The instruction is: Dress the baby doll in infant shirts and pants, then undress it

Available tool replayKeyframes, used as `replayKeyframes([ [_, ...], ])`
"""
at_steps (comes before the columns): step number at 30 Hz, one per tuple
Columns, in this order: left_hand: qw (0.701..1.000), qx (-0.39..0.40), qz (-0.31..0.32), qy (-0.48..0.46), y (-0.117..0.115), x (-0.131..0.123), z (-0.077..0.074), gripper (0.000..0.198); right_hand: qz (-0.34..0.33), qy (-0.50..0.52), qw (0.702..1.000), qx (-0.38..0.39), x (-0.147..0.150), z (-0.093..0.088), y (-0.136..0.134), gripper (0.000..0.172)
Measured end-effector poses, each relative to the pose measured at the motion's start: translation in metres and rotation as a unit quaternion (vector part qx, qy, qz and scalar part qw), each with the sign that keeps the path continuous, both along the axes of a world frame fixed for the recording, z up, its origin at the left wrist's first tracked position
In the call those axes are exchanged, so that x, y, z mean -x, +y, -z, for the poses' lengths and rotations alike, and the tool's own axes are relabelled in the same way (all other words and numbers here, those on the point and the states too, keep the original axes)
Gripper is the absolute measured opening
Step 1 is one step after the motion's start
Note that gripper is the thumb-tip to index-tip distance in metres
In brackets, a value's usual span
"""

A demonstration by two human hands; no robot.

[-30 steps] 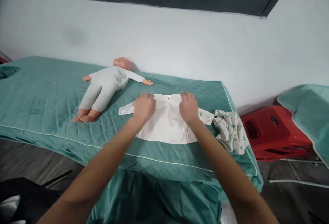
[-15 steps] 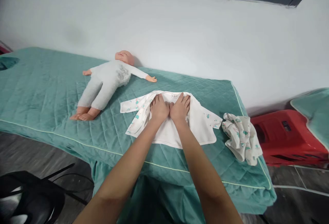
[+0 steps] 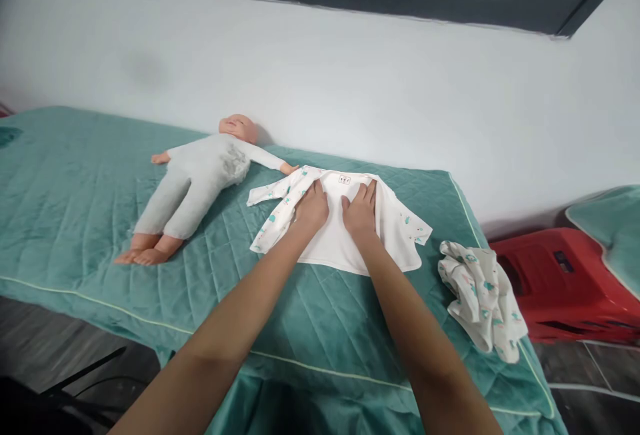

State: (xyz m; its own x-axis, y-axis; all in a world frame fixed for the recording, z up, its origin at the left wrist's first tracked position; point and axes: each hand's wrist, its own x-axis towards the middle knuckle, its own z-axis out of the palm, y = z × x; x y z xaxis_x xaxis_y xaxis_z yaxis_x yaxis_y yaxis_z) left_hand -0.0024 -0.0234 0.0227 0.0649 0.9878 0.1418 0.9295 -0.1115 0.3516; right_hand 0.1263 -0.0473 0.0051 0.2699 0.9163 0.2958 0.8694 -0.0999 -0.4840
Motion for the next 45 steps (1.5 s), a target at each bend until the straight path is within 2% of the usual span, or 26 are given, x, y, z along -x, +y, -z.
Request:
replayKeyframes([
  [3, 1.0, 0.001, -0.005, -0.023, 0.015, -0.007, 0.008, 0.059, 0.004, -0.015, 1.0, 0.025, -0.008, 0.002, 0.015, 0.073],
  [7, 0.999, -0.004, -0.015, -0.039, 0.019, -0.008, 0.014, 0.061, -0.001, -0.03, 0.998, 0.046, -0.015, 0.007, 0.022, 0.079],
  [16, 0.998, 0.042, -0.026, -0.047, 0.021, -0.009, 0.013, 0.061, 0.001, -0.026, 0.99, 0.138, -0.013, 0.0, 0.022, 0.083],
  [25, 0.996, 0.07, -0.025, -0.04, 0.023, -0.014, 0.012, 0.062, 0.0, -0.048, 0.98, 0.191, -0.008, -0.004, 0.021, 0.078],
  [30, 0.997, 0.067, -0.028, -0.015, 0.009, -0.016, 0.015, 0.065, -0.027, -0.071, 0.982, 0.174, -0.006, 0.0, 0.01, 0.077],
  [39, 1.0, 0.012, -0.006, 0.023, -0.027, -0.013, 0.019, 0.066, -0.062, -0.11, 0.982, 0.142, -0.003, 0.007, -0.021, 0.078],
  [43, 1.0, -0.007, 0.013, 0.024, -0.042, -0.012, 0.016, 0.063, -0.068, -0.131, 0.98, 0.137, 0.001, 0.004, -0.038, 0.074],
  [45, 0.999, -0.018, 0.046, 0.007, -0.052, -0.007, 0.013, 0.059, -0.07, -0.142, 0.977, 0.14, 0.004, 0.001, -0.047, 0.072],
])
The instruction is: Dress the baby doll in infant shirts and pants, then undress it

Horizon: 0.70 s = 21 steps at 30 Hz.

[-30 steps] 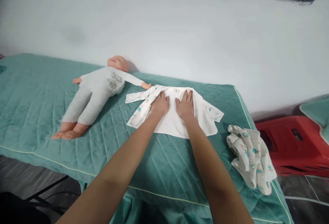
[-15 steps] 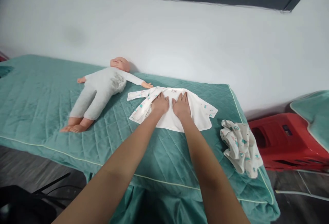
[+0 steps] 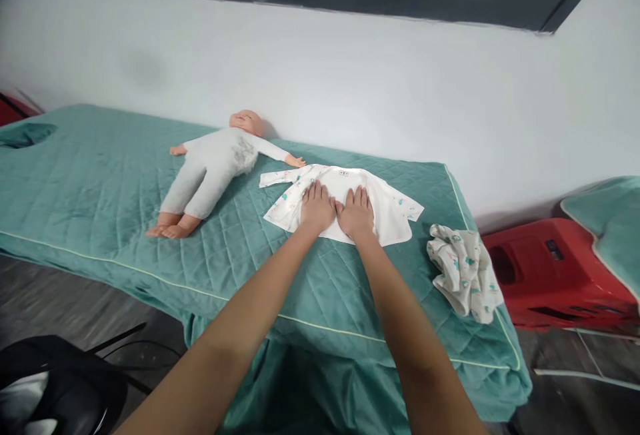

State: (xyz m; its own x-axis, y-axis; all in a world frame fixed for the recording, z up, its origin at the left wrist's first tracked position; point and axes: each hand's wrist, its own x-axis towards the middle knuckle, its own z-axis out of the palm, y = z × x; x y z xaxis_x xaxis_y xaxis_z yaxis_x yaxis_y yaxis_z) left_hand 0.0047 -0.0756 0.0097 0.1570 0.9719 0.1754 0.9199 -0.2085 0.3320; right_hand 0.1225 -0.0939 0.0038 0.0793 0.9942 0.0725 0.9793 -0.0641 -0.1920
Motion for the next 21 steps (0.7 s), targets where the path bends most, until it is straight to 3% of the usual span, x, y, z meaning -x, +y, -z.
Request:
replayKeyframes([
  [3, 0.993, -0.012, 0.089, -0.079, -0.018, 0.021, -0.005, 0.048, -0.015, -0.014, 1.0, 0.001, 0.004, -0.003, -0.019, 0.071],
  [5, 0.98, -0.064, 0.108, -0.156, -0.028, 0.048, -0.006, 0.044, -0.04, -0.022, 0.999, -0.005, 0.005, -0.002, -0.037, 0.07],
  [8, 0.964, -0.144, 0.018, -0.224, -0.03, 0.098, -0.002, 0.04, -0.093, -0.02, 0.995, -0.023, 0.004, 0.001, -0.065, 0.069],
  [10, 0.956, -0.112, -0.06, -0.263, -0.021, 0.127, 0.002, 0.04, -0.123, 0.005, 0.992, -0.028, 0.004, 0.002, -0.077, 0.068],
  [12, 0.954, -0.048, -0.081, -0.284, -0.007, 0.144, 0.004, 0.044, -0.135, 0.061, 0.989, -0.023, 0.007, 0.001, -0.078, 0.068],
  [16, 0.975, 0.02, -0.035, -0.219, 0.026, 0.152, 0.003, 0.052, -0.097, 0.259, 0.961, -0.003, 0.023, -0.008, -0.035, 0.067],
  [21, 0.992, 0.008, -0.029, -0.126, 0.055, 0.154, 0.003, 0.053, 0.002, 0.508, 0.861, -0.013, 0.053, -0.012, 0.055, 0.071],
])
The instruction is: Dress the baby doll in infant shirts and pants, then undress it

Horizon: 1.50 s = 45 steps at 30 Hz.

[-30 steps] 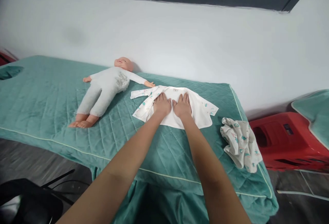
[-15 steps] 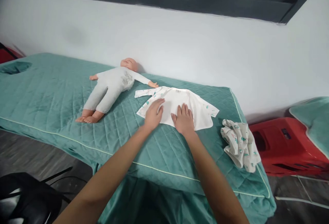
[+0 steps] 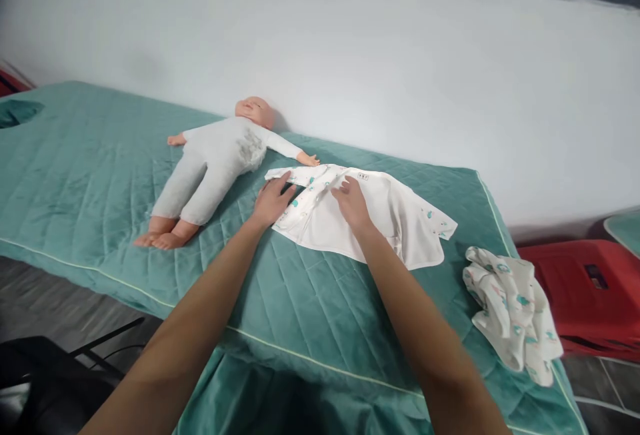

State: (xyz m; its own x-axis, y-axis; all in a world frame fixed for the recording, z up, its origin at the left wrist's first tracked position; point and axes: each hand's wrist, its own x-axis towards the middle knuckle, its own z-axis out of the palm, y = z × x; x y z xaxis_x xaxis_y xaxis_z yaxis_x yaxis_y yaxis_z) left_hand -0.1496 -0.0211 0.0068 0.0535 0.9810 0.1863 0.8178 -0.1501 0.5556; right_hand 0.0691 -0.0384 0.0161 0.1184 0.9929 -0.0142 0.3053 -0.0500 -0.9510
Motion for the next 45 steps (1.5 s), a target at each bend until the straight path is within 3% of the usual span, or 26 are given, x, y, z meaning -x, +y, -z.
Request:
replayKeyframes([
  [2, 1.0, -0.011, -0.02, 0.007, 0.005, 0.003, 0.003, 0.054, 0.033, 0.06, 0.998, -0.008, 0.009, 0.004, 0.026, 0.069],
  [5, 0.998, -0.011, -0.065, 0.02, 0.009, 0.006, 0.007, 0.056, 0.062, 0.099, 0.993, -0.028, 0.017, 0.012, 0.043, 0.067],
  [10, 0.992, -0.012, -0.115, 0.053, 0.008, 0.004, 0.009, 0.053, 0.002, 0.136, 0.99, -0.039, 0.01, 0.014, 0.042, 0.069],
  [14, 0.986, -0.089, -0.137, -0.031, -0.009, 0.005, 0.002, 0.04, -0.026, 0.191, 0.98, -0.059, 0.005, 0.011, 0.043, 0.053],
  [18, 0.981, -0.171, -0.045, -0.078, -0.048, 0.002, -0.003, 0.029, -0.024, 0.179, 0.982, -0.053, 0.008, 0.012, 0.043, 0.055],
  [21, 0.987, -0.147, 0.066, -0.011, -0.078, -0.006, -0.003, 0.026, -0.022, 0.129, 0.99, -0.048, 0.011, 0.015, 0.044, 0.057],
  [23, 0.987, -0.122, 0.099, 0.042, -0.091, -0.01, -0.003, 0.028, -0.018, 0.065, 0.996, -0.066, 0.01, 0.018, 0.044, 0.054],
  [28, 0.989, -0.088, 0.03, 0.113, -0.099, -0.017, -0.002, 0.039, -0.01, -0.036, 0.993, -0.111, 0.006, 0.022, 0.041, 0.048],
  [34, 0.982, -0.12, -0.036, 0.144, -0.096, -0.013, 0.0, 0.023, -0.001, -0.085, 0.99, -0.114, 0.004, 0.015, 0.037, 0.048],
  [40, 0.965, -0.202, 0.089, 0.141, -0.118, -0.052, -0.018, 0.022, 0.048, -0.126, 0.988, -0.079, -0.02, 0.005, 0.038, 0.048],
  [45, 0.955, -0.153, 0.18, 0.18, -0.124, -0.088, -0.018, 0.025, 0.086, -0.224, 0.969, -0.053, -0.041, 0.001, 0.037, 0.043],
])
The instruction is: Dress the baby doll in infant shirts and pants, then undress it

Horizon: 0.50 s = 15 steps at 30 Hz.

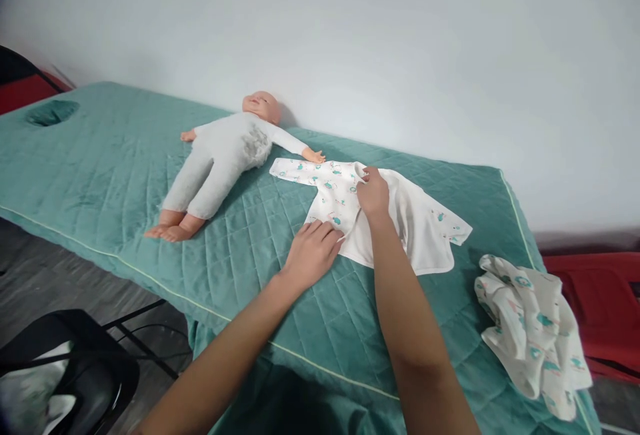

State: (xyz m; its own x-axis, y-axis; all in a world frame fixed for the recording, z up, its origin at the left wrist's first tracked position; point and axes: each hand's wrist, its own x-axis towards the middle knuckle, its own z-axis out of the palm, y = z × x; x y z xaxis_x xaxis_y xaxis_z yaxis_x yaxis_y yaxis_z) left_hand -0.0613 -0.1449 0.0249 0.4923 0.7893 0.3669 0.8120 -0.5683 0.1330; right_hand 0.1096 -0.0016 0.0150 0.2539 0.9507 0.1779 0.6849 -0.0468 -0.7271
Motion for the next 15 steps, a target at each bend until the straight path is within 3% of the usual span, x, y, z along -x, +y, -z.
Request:
replayKeyframes([
  [3, 0.996, 0.056, -0.001, -0.062, 0.007, -0.005, 0.006, 0.027, 0.003, -0.029, 1.0, 0.007, -0.002, -0.001, 0.0, 0.041],
  [6, 0.967, 0.115, -0.031, -0.224, 0.015, -0.002, 0.012, 0.023, 0.012, -0.01, 0.999, 0.04, 0.0, -0.004, -0.002, 0.035],
  [9, 0.88, 0.13, -0.135, -0.437, 0.021, 0.007, 0.016, 0.02, -0.065, 0.178, 0.981, 0.044, 0.004, -0.01, -0.005, 0.038],
  [12, 0.758, 0.052, -0.28, -0.587, 0.024, 0.02, 0.019, 0.019, -0.193, 0.363, 0.912, 0.009, 0.013, -0.012, -0.008, 0.045],
  [13, 0.738, 0.018, -0.306, -0.601, 0.025, 0.023, 0.019, 0.02, -0.21, 0.374, 0.903, -0.001, 0.016, -0.011, -0.007, 0.044],
  [15, 0.749, -0.045, -0.318, -0.58, 0.024, 0.027, 0.02, 0.026, -0.205, 0.339, 0.918, -0.015, 0.022, -0.006, -0.005, 0.041],
])
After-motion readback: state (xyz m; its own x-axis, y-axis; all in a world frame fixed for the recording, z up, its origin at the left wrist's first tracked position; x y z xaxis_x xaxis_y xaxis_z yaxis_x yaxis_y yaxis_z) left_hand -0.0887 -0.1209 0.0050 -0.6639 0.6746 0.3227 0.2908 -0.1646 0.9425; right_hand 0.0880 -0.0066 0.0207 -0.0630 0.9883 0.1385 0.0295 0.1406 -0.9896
